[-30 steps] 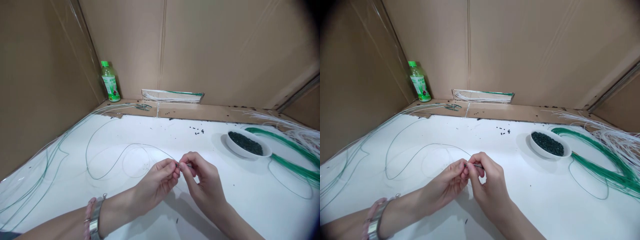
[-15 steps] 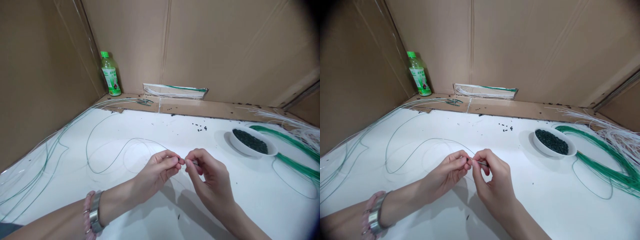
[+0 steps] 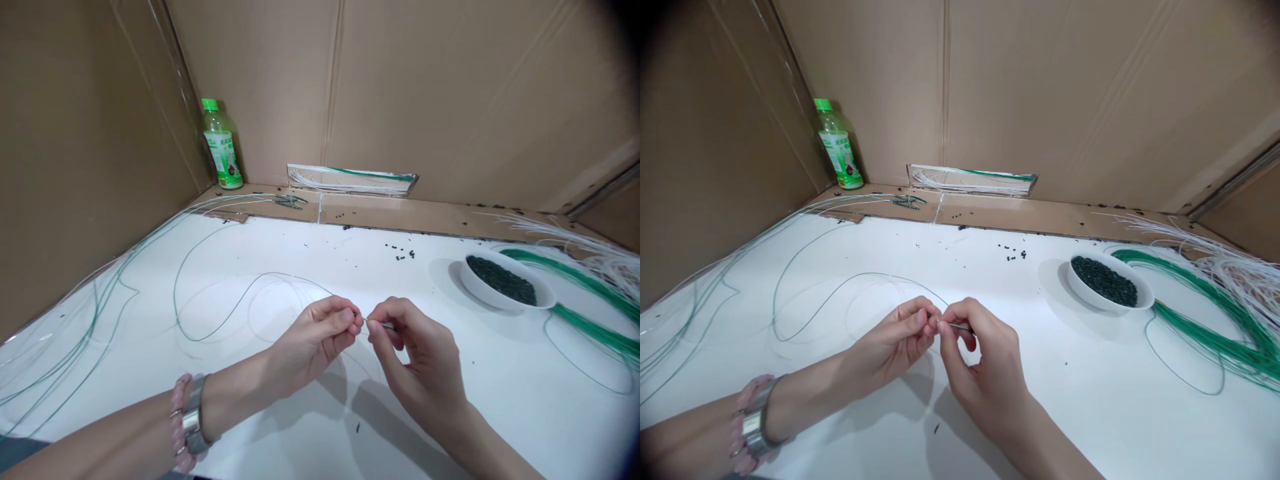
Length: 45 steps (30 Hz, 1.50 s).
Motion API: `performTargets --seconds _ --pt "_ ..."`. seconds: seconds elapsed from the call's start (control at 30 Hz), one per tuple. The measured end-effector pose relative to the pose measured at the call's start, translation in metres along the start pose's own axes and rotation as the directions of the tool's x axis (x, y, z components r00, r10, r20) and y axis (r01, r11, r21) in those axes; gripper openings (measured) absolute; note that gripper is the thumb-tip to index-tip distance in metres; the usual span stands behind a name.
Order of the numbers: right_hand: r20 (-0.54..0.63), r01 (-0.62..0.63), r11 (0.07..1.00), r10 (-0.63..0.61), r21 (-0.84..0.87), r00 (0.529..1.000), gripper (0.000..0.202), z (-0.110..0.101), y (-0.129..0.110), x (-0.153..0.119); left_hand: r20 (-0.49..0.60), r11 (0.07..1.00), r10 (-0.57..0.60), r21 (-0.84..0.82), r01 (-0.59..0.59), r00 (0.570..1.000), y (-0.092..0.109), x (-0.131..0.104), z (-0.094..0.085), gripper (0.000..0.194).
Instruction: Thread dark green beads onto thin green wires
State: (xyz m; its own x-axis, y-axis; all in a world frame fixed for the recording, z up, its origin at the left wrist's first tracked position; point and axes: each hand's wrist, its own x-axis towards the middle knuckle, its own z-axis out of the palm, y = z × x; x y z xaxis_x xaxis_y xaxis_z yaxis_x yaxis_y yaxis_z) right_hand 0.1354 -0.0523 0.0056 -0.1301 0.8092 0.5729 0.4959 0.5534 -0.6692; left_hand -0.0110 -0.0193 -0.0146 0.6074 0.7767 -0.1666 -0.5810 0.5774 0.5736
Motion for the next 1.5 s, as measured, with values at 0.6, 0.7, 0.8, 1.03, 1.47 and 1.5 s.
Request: performTargets --seconds 0.6,0.7,0.8,1.03,1.47,1.5 --pt "-0.034 0.062 0.997 -0.063 -0.036 0.997 0.013 0.002 -0.001 0.001 -0.011 1.0 -0.031 -0.003 0.031 0.999 0.0 -0.001 0.002 0.013" --pt "-0.031 0.051 0.998 -0.052 -0.039 0.998 0.014 0.002 -0.001 0.001 -0.042 0.999 -0.036 -0.009 0.036 0.998 0.001 -0.002 0.003 0.013" --pt "-0.016 0.033 0.998 -0.033 -0.045 0.999 0.013 0.001 -0.002 0.001 -0.057 0.999 -0.032 -0.004 0.032 0.998 0.001 -0.002 0.003 0.012" --pt "0.002 0.024 0.999 -0.024 -0.03 1.0 0.013 0.001 -0.002 0.001 -0.053 0.999 -0.037 0.001 0.037 0.998 -0.002 -0.001 0.0 0.011" --pt "-0.013 0.053 0.998 -0.054 -0.021 0.998 0.012 0.003 0.003 -0.001 0.223 -0.172 0.567 0.974 -0.15 0.793 0.14 0.092 0.003 0.019" --pt "-0.023 0.063 0.998 -0.063 -0.008 0.998 0.012 0.004 0.004 -0.001 0.207 -0.216 0.531 0.971 -0.105 0.822 0.151 0.111 -0.003 0.016"
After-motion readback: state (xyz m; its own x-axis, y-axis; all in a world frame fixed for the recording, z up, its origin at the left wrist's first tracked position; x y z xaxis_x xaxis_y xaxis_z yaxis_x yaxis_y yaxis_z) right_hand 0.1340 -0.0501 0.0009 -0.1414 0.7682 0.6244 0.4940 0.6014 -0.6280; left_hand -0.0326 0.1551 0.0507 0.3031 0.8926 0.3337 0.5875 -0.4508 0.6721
